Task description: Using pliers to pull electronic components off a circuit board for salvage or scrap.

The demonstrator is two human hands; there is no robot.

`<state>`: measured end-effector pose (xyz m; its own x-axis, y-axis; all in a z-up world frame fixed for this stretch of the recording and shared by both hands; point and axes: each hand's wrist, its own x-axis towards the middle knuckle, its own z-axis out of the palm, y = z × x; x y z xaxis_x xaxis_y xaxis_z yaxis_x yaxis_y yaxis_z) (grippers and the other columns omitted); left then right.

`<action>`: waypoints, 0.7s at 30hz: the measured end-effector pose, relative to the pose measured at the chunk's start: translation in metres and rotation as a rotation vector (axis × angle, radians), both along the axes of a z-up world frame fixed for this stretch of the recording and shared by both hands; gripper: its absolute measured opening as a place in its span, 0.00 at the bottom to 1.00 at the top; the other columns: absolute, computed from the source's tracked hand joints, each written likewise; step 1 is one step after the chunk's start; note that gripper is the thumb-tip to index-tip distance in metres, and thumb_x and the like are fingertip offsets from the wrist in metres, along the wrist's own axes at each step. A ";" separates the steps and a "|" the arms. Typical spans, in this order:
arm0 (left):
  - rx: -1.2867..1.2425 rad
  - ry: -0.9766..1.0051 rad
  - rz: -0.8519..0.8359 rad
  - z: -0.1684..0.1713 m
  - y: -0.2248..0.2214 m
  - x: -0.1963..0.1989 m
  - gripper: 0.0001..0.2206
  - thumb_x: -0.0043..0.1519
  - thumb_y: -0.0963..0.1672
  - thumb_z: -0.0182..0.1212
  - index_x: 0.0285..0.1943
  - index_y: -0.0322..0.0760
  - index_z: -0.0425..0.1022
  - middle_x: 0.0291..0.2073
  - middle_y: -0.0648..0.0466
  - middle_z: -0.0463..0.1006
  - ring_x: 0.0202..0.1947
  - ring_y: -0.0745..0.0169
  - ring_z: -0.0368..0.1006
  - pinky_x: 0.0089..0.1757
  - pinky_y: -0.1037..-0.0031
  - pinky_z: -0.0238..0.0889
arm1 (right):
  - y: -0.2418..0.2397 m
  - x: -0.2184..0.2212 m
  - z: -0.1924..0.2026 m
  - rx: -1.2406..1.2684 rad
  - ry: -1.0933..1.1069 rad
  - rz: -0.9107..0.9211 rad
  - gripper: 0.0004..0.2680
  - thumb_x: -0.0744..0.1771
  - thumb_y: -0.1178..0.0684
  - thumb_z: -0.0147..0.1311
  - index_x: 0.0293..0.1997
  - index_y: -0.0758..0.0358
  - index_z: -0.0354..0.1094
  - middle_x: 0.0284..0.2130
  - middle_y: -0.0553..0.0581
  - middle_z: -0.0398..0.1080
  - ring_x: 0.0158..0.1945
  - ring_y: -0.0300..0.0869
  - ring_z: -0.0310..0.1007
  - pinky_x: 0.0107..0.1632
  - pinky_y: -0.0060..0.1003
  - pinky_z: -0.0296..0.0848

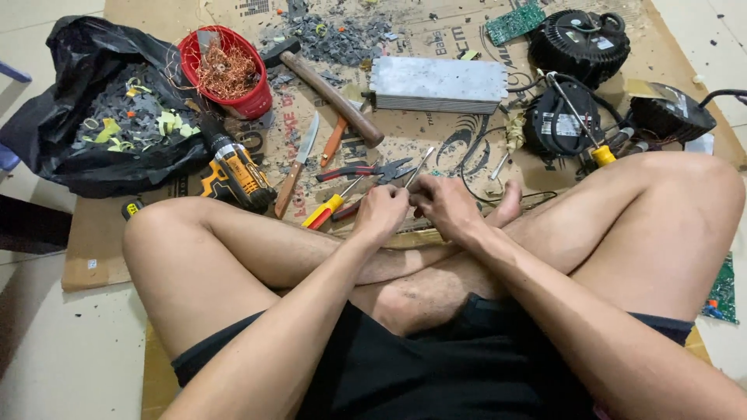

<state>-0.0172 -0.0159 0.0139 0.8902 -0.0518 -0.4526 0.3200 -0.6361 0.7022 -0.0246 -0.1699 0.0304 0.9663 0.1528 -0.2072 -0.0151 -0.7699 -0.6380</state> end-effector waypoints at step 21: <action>0.052 0.007 0.068 0.007 0.008 -0.010 0.17 0.63 0.52 0.52 0.43 0.38 0.82 0.29 0.52 0.81 0.33 0.56 0.77 0.39 0.67 0.69 | -0.204 0.105 0.060 1.241 0.036 -1.192 0.04 0.69 0.57 0.51 0.38 0.61 0.73 0.33 0.49 0.75 0.34 0.29 0.74 0.40 0.15 0.80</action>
